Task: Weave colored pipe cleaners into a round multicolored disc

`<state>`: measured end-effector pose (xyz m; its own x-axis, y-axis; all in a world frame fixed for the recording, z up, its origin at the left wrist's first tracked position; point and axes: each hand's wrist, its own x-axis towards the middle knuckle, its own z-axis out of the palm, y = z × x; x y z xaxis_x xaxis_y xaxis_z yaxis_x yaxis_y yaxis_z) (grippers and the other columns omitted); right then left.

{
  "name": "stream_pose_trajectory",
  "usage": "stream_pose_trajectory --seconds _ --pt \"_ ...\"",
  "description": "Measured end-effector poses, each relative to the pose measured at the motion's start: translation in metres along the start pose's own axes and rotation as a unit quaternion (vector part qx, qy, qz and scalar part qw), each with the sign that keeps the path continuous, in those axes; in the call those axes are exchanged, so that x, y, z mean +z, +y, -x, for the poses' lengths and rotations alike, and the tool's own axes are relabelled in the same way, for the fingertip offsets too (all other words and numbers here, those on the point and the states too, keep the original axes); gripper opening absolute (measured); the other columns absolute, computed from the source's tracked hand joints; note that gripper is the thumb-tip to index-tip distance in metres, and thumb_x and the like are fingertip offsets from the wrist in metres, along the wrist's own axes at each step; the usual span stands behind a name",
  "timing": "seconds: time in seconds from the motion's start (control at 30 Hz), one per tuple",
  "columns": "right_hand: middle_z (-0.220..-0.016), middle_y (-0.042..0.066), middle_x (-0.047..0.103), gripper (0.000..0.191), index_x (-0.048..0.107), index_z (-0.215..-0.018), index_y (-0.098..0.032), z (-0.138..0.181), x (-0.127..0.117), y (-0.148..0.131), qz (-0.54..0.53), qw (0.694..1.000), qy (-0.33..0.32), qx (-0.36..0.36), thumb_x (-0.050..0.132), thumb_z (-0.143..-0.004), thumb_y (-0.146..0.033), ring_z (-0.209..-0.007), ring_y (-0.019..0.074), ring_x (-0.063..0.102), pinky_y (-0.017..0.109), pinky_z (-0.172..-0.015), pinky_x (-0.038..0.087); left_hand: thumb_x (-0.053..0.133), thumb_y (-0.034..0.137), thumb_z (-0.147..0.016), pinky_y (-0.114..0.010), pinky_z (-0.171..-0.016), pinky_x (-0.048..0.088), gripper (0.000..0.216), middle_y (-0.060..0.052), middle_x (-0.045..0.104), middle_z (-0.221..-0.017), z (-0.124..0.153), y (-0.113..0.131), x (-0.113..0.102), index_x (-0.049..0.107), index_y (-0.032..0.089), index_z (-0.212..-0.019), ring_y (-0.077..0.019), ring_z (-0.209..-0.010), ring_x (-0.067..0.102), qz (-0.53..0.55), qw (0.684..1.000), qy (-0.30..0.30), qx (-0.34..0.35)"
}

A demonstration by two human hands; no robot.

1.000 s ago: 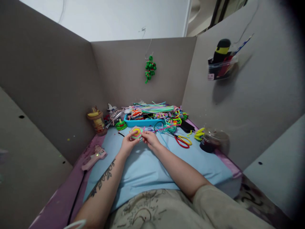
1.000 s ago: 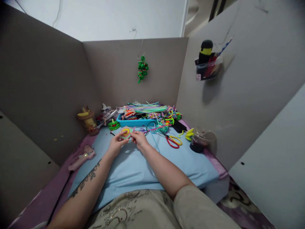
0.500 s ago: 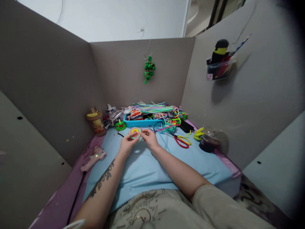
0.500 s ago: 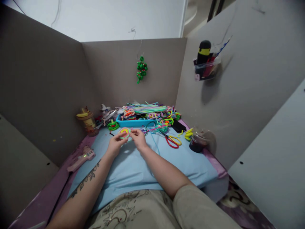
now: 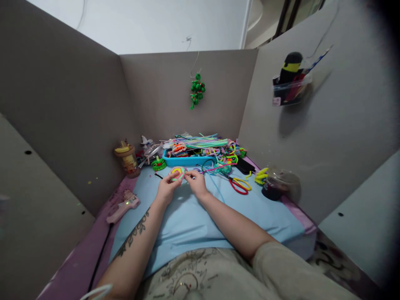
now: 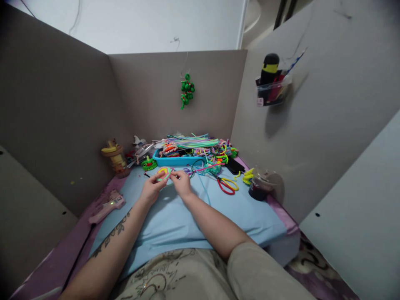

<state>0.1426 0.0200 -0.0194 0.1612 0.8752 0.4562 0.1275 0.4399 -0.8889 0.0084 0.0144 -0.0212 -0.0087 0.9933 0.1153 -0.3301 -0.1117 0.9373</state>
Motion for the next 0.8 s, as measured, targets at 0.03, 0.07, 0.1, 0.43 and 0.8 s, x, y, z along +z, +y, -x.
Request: stream_pose_trajectory --seconds 0.03,0.07,0.1,0.43,0.8 --pt "-0.070 0.002 0.061 0.010 0.067 -0.069 -0.020 0.000 0.000 0.001 0.004 1.000 -0.002 0.000 0.059 -0.067 -0.026 -0.066 0.0148 0.049 0.027 -0.067 0.039 0.082 0.024 -0.045 -0.026 -0.061 0.048 0.056 -0.007 0.067 -0.081 0.000 0.000 0.000 0.067 0.011 -0.097 -0.0116 -0.060 0.057 -0.006 1.000 -0.004 0.001" --pt "-0.069 0.001 0.060 0.010 0.066 -0.067 -0.019 -0.001 0.000 0.001 0.006 1.000 -0.007 0.004 0.058 -0.067 -0.025 -0.066 0.0147 0.049 0.027 -0.066 0.039 0.082 0.024 -0.045 -0.026 -0.060 0.048 0.055 -0.007 0.067 -0.082 -0.001 0.000 -0.001 0.067 0.012 -0.097 -0.0113 -0.060 0.056 -0.012 1.000 -0.007 0.004" --pt "-0.068 0.001 0.059 0.010 0.065 -0.065 -0.019 -0.001 0.000 0.001 0.006 1.000 -0.012 0.010 0.057 -0.067 -0.026 -0.066 0.0147 0.049 0.026 -0.065 0.038 0.082 0.024 -0.046 -0.026 -0.060 0.048 0.055 -0.007 0.067 -0.083 -0.001 0.000 -0.001 0.067 0.012 -0.097 -0.0110 -0.059 0.056 -0.018 1.000 -0.009 0.007" --pt "-0.047 -0.006 0.042 0.022 0.053 -0.052 -0.016 -0.012 -0.016 -0.002 -0.098 0.964 -0.217 0.119 0.061 -0.062 -0.033 -0.048 0.0071 0.034 0.021 -0.051 0.027 0.082 0.022 -0.044 -0.025 -0.059 0.046 0.050 -0.007 0.067 -0.081 0.000 0.011 -0.009 0.069 0.012 -0.092 -0.0129 -0.062 0.057 -0.079 0.995 -0.059 0.009" --pt "-0.063 -0.002 0.057 0.004 0.063 -0.063 -0.017 -0.011 -0.018 -0.012 0.021 0.987 -0.161 -0.017 0.061 -0.060 -0.019 -0.062 0.0121 0.047 0.022 -0.059 0.035 0.083 0.023 -0.044 -0.024 -0.057 0.046 0.056 -0.005 0.066 -0.073 0.004 0.016 -0.003 0.067 0.011 -0.096 -0.0109 -0.056 0.057 0.008 0.997 -0.054 -0.052"
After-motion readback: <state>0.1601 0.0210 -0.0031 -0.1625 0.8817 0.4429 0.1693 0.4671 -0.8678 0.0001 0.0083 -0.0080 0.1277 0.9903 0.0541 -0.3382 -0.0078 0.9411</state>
